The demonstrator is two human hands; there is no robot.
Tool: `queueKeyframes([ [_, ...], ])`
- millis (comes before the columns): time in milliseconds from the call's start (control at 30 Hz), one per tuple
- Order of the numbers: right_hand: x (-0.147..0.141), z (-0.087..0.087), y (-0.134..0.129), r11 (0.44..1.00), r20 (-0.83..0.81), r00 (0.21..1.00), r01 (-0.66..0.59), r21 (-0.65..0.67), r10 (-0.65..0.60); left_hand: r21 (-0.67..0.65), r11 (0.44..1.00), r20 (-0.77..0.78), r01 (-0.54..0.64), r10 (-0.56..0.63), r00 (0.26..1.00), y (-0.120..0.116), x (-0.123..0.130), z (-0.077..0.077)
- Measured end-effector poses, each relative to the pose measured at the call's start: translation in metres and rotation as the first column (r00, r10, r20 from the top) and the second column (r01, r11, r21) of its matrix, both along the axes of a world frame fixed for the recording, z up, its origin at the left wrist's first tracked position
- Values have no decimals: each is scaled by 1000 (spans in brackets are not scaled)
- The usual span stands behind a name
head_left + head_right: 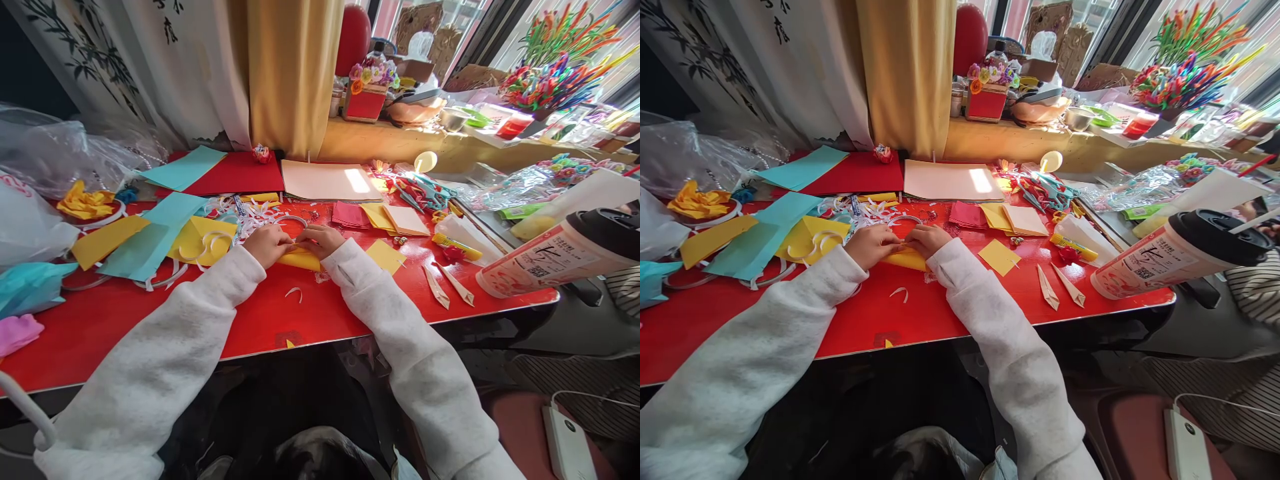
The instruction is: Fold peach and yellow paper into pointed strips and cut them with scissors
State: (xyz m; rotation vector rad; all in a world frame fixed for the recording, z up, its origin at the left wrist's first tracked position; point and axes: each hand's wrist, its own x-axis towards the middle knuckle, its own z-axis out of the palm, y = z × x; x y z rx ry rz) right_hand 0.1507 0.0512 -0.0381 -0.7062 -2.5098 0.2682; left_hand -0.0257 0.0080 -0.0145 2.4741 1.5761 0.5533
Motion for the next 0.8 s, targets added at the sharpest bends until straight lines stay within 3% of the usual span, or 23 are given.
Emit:
queueKeyframes([
  [133, 0, -1, 1, 1000, -15, 1000, -22, -13, 22, -13, 1000, 20, -16, 16, 1000, -1, 2, -1],
  [333, -1, 0, 2, 998, 49, 997, 55, -23, -54, -92, 996, 45, -15, 19, 999, -2, 2, 3],
  [567, 1, 0, 1, 999, -30, 999, -12, -30, 11, -82, 996, 86, -47, 54, 995, -3, 3, 3],
  [800, 1, -1, 5, 999, -36, 999, -18, 32, 19, -250, 968, 56, -14, 28, 998, 1, -1, 2],
])
